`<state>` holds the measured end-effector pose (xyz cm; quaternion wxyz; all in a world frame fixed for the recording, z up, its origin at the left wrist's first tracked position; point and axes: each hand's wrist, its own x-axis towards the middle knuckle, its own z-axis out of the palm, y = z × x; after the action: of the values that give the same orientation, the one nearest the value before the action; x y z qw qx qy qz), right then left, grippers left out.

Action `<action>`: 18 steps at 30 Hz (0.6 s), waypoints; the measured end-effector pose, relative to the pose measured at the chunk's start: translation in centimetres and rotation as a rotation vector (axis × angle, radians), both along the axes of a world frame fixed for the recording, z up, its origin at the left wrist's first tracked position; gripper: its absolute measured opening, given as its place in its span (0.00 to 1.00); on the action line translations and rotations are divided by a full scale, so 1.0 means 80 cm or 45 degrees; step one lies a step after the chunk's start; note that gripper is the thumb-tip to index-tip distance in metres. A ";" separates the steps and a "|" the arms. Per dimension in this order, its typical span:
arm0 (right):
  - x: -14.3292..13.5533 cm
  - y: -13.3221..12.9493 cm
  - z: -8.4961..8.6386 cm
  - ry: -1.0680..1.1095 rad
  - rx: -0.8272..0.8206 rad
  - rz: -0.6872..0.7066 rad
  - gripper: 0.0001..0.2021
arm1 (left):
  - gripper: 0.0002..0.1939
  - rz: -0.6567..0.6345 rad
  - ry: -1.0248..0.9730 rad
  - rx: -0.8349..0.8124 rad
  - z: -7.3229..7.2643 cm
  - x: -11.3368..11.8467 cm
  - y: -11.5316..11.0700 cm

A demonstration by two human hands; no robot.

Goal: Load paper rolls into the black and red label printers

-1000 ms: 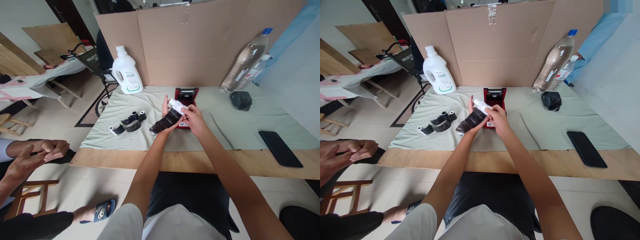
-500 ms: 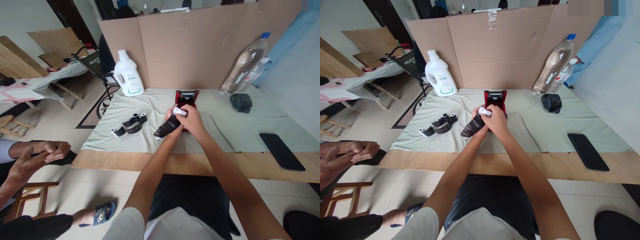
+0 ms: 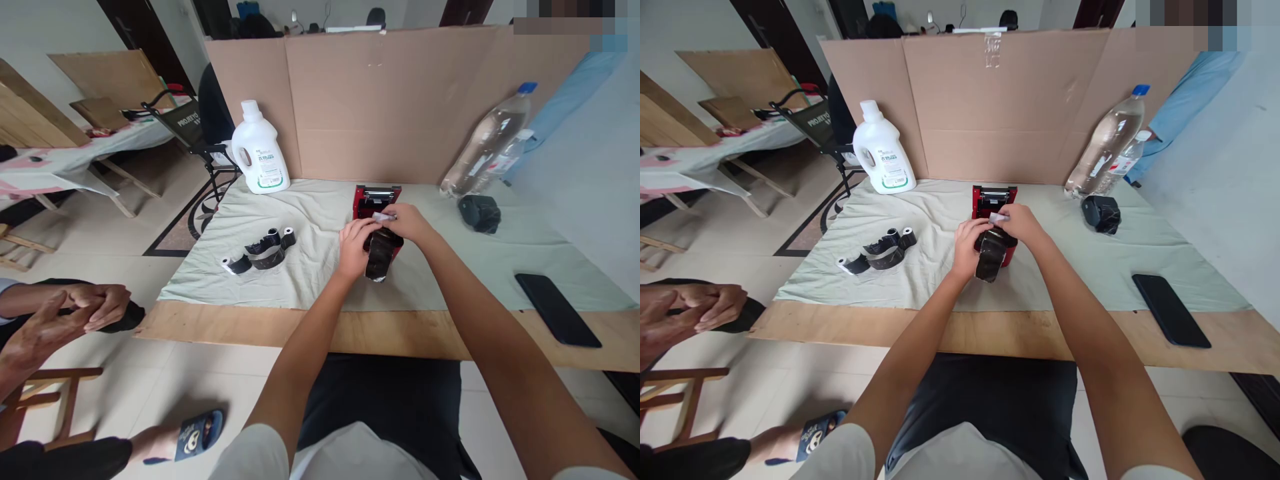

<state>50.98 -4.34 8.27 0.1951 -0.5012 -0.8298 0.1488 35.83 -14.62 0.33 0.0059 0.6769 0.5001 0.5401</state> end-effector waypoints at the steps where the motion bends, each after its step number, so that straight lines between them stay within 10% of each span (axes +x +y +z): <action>1: -0.002 0.004 -0.004 -0.038 -0.004 0.000 0.11 | 0.14 0.007 0.036 0.009 0.001 -0.002 -0.001; 18: -0.046 0.018 -0.007 -0.388 -0.138 0.007 0.04 | 0.18 -0.174 0.609 0.018 -0.001 0.013 -0.005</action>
<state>47.30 -2.91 7.67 0.0393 -0.5257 -0.8418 0.1161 36.85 -15.05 0.21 -0.0808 0.8177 0.4367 0.3662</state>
